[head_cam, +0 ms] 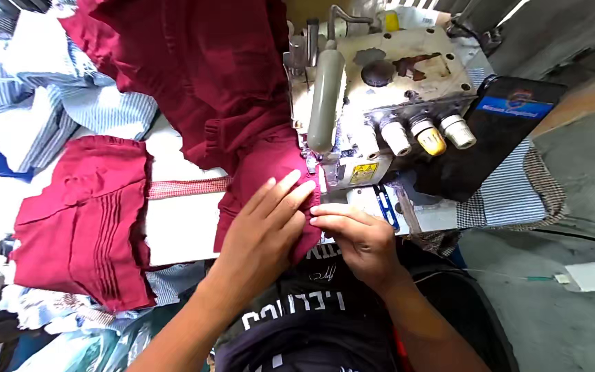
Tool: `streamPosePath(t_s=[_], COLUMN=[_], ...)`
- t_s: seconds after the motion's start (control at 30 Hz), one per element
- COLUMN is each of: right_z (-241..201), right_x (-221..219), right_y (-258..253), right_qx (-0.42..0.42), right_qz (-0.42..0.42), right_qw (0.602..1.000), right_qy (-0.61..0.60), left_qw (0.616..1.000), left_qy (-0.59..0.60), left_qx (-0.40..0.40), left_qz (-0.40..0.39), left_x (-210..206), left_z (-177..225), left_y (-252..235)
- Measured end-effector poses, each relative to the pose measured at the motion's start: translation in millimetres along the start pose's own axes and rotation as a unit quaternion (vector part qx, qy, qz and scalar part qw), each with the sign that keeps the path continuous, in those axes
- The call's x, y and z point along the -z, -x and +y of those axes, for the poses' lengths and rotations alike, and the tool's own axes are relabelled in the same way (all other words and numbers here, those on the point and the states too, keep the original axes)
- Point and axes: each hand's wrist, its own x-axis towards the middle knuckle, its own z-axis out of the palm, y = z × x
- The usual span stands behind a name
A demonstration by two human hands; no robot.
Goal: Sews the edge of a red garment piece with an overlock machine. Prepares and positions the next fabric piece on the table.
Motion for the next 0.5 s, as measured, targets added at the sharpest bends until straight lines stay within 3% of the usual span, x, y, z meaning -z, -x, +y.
streamPosePath(t_s=[0.17,0.5], right_z=[4,11], right_x=[1,-3], right_y=[7,-5], right_qx=[-0.001,-0.001], right_qz=[0.056,0.066], right_qw=[0.998,0.997], right_qy=[0.012,0.036], left_qw=[0.996,0.997], left_qy=[0.020,0.042], left_qx=[0.081,0.060], left_qz=[0.035,-0.007], left_x=[-16,-4], left_z=[15,-7], left_y=[0,-16])
